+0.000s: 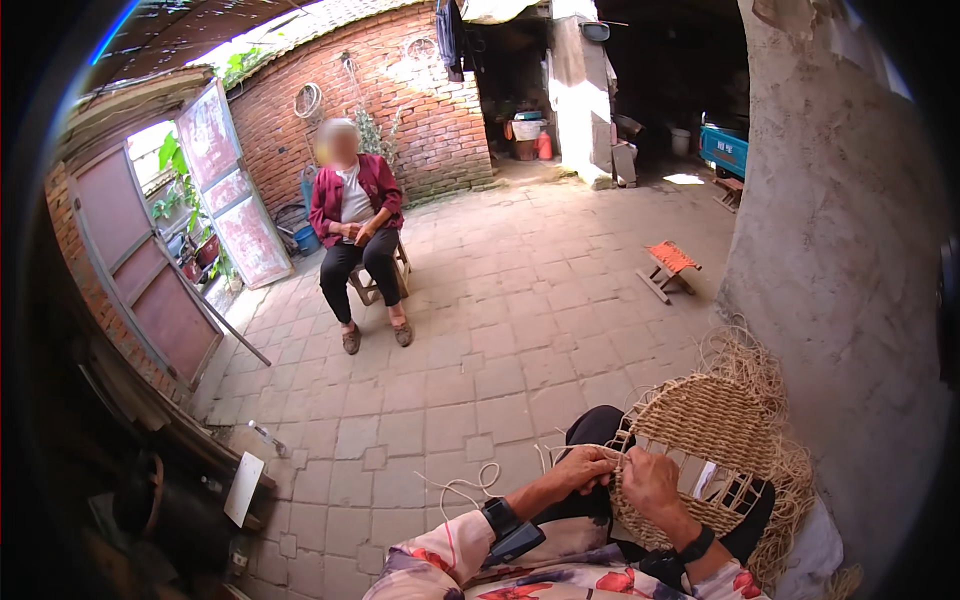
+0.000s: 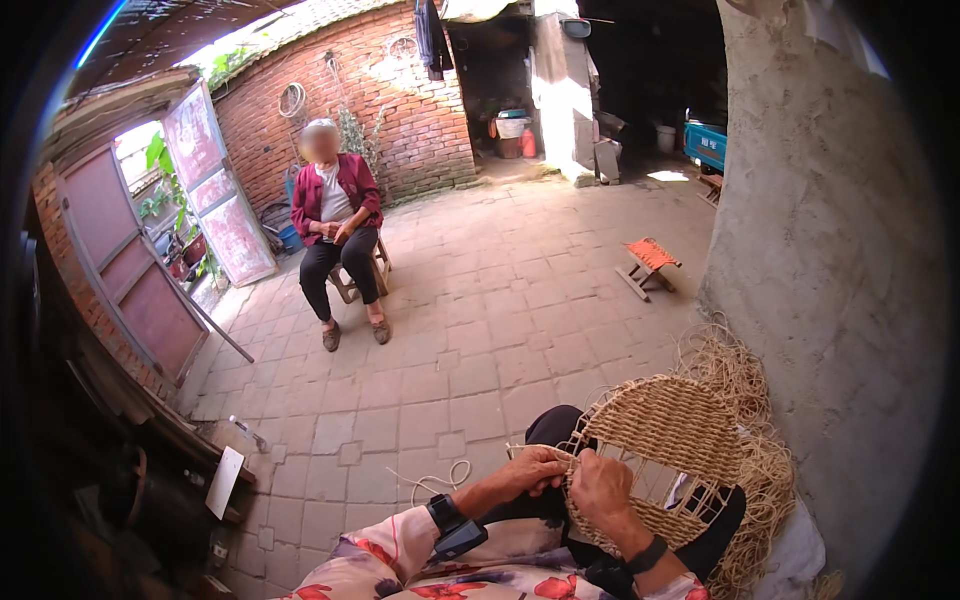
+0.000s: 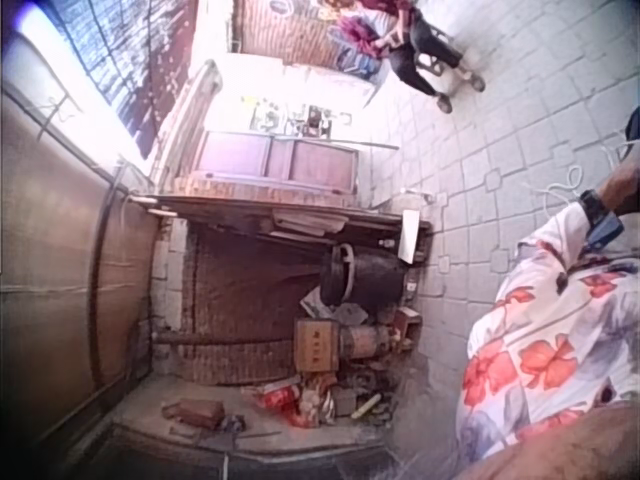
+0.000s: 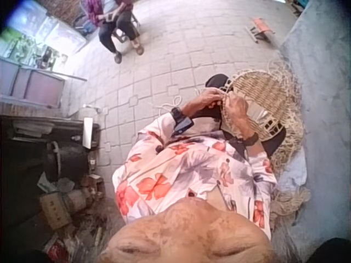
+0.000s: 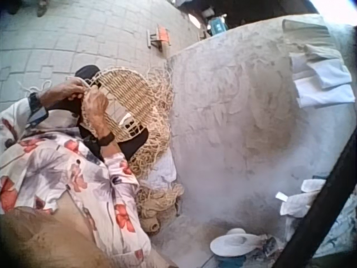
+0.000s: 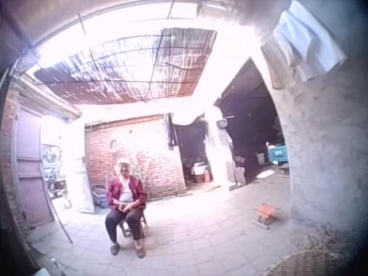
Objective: The recorder is weaving a round basket using thin wooden or bamboo strips.
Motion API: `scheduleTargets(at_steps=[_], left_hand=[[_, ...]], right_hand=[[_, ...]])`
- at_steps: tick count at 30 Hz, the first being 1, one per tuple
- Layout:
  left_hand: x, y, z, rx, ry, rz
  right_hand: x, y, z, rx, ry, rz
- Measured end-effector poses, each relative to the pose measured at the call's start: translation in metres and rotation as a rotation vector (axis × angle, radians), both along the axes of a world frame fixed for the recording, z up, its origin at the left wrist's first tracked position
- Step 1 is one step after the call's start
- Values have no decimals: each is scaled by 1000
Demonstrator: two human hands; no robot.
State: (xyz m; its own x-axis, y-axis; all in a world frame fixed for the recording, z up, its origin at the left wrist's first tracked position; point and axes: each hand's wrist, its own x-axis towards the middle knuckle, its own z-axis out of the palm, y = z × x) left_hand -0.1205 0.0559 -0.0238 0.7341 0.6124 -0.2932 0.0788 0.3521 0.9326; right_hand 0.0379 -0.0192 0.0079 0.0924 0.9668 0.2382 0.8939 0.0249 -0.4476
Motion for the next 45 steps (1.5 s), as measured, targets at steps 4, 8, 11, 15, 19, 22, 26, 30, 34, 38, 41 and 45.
scheduleTargets(at_steps=[4,8,11,15,19,22,26,30,34,38,41,45], left_hand=[[-3,1,-1,120,52,-26],[-4,1,-1,182,43,-46],[-4,3,0,228,42,-97],[-2,4,-1,277,120,-126],[0,-4,-4,308,66,-29],[1,-8,-6,372,143,42],[6,-12,-4,325,213,146],[8,-17,-3,205,224,331],[2,-18,-3,-51,16,345],[-1,-14,-3,-153,-57,293],[-2,-10,-3,-137,-3,291],[-1,-5,-5,63,175,285]], right_hand=[[2,0,0,-52,-17,3],[2,0,-1,-60,-74,-4],[1,0,-2,-62,-18,-24],[1,-1,-1,-29,-13,-18],[-4,0,5,57,61,-30],[-8,8,14,277,203,0],[-6,22,29,203,690,119],[13,19,41,-25,1391,-55],[32,9,39,128,1586,-92],[38,-3,22,72,1632,-48],[36,-17,9,-30,1599,41],[40,-40,3,-144,1606,101]])
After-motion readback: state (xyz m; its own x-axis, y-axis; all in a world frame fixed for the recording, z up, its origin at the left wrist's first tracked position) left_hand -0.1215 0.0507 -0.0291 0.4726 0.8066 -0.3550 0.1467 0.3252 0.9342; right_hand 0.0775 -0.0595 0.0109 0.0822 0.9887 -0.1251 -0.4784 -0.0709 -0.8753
